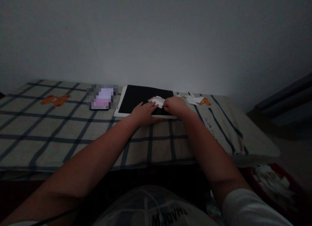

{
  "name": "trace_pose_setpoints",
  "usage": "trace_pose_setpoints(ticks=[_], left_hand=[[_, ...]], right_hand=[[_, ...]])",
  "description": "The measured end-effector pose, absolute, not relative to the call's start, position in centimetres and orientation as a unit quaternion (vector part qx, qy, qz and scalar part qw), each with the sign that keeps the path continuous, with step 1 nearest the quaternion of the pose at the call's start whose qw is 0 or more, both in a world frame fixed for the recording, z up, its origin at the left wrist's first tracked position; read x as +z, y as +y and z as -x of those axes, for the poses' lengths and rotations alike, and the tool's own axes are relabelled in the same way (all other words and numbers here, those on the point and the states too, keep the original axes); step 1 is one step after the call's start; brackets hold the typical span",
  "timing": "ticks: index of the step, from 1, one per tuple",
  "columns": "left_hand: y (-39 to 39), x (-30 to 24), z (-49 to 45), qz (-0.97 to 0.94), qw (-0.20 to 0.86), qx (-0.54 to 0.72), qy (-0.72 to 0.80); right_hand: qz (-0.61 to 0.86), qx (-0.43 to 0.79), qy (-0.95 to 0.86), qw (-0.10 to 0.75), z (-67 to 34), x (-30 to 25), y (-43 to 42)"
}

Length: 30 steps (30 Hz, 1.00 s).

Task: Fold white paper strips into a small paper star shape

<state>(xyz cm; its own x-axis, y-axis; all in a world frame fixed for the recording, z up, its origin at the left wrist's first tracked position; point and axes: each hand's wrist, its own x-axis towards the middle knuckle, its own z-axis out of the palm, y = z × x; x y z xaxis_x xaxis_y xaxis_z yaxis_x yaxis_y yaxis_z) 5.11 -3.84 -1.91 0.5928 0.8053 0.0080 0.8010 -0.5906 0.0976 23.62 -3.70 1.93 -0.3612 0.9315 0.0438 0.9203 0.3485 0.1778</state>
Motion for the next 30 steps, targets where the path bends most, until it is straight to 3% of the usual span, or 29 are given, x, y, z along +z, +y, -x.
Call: trace_pose_setpoints(ticks=[30], left_hand=[[-3.78,-1.65,-5.05,-0.894,0.038,0.022,0.445]], right_hand=[[-0.581,0.078,0.810,0.023,-22.90,1.61,-4.06]])
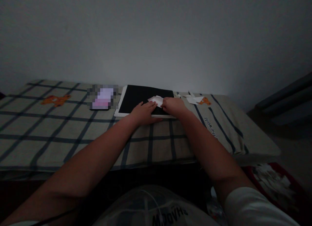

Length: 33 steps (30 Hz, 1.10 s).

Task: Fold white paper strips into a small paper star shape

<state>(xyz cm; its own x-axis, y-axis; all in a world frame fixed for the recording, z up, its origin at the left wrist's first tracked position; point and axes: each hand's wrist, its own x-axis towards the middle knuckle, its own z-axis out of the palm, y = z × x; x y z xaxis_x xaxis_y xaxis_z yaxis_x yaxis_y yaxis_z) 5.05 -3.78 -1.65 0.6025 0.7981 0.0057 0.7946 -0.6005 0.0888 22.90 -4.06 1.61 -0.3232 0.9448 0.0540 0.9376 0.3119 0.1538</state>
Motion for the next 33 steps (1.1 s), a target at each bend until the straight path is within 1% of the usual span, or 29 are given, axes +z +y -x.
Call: trace_pose_setpoints(ticks=[6,11,17,26,33], left_hand=[[-3.7,-2.0,-5.0,-0.896,0.028,0.025,0.442],[-3.6,-2.5,-5.2,-0.896,0.002,0.057,0.440],[-3.7,-2.5,-5.4,-0.894,0.001,0.061,0.444],[-3.9,-2.2,-5.5,-0.890,0.007,0.050,0.454],[-3.8,-2.3,-5.5,-0.887,0.010,0.057,0.457]], right_hand=[[-0.592,0.063,0.803,0.025,-22.8,1.6,-4.1],[-0.586,0.076,0.807,0.019,-22.5,1.4,-4.3],[-0.576,0.074,0.813,0.049,-22.2,1.6,-4.3],[-0.624,0.073,0.778,0.034,-21.8,1.8,-4.3],[-0.620,0.101,0.778,0.023,-21.5,1.6,-4.4]])
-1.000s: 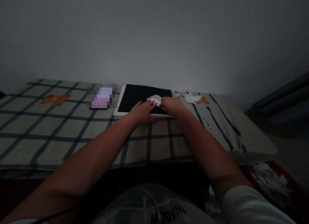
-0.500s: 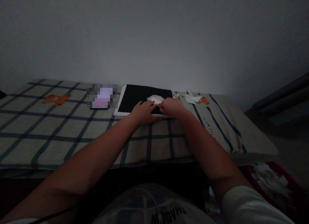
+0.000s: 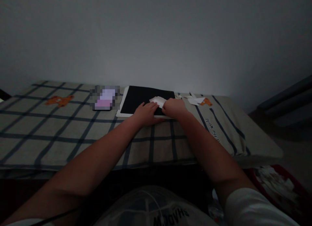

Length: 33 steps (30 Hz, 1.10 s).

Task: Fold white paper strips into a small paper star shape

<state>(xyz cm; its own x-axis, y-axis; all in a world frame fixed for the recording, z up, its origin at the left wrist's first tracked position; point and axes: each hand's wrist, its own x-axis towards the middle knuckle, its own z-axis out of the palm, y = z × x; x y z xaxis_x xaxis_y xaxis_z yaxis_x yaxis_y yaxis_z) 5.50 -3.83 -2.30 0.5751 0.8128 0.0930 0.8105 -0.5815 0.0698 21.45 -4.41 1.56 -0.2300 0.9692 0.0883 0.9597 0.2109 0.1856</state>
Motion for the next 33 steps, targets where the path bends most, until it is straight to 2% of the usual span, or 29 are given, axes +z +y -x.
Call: trace_pose_setpoints(ticks=[5,10,13,20,33], left_hand=[[-3.9,-2.4,-5.3,-0.891,0.006,0.056,0.451],[-4.2,-2.8,-5.4,-0.891,-0.032,0.090,0.443],[-4.5,-2.8,-5.8,-0.887,-0.048,0.096,0.450],[-4.9,-2.6,-6.1,-0.881,-0.061,0.097,0.458],[-5.0,-2.5,-6.0,-0.863,-0.054,0.073,0.497]], right_hand=[[-0.604,0.087,0.792,-0.013,-22.2,1.6,-4.3],[-0.615,0.064,0.763,-0.185,-23.9,1.3,-3.1],[-0.643,0.022,0.733,-0.223,-24.4,0.5,-2.0],[-0.660,-0.047,0.734,-0.154,-24.0,-1.0,-0.9],[-0.665,-0.020,0.740,-0.102,-23.1,-0.5,-2.2]])
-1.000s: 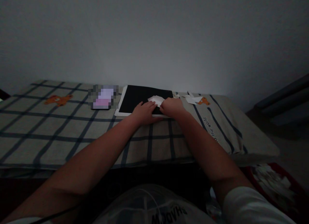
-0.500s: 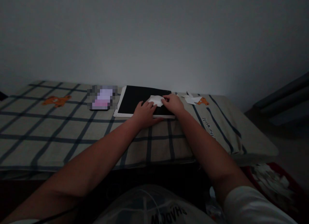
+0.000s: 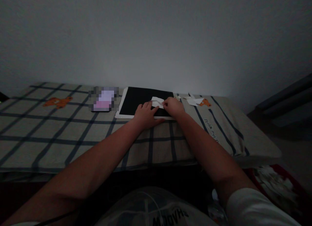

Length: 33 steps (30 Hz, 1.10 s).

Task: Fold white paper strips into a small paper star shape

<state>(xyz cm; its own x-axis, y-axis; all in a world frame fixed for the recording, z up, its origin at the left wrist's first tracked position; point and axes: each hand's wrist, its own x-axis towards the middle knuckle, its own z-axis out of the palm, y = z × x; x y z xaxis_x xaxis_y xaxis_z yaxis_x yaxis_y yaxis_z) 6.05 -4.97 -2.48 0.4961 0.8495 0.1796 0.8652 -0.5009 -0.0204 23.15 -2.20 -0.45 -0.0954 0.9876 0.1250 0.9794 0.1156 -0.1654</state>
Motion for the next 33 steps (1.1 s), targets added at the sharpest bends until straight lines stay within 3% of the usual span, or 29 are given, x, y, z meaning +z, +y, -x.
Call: trace_pose_setpoints(ticks=[7,20,33], left_hand=[[-4.9,-2.3,-6.0,0.865,0.049,-0.071,-0.494],[-4.5,-2.4,-5.7,0.869,0.054,-0.078,-0.486],[-3.9,0.2,-4.6,0.857,0.075,-0.185,-0.475]], right_hand=[[0.647,-0.022,-0.760,0.050,-23.0,-0.2,-2.6],[0.604,-0.031,-0.796,0.027,-23.4,0.4,-3.3],[0.559,-0.037,-0.827,0.045,-23.6,0.4,-3.2]])
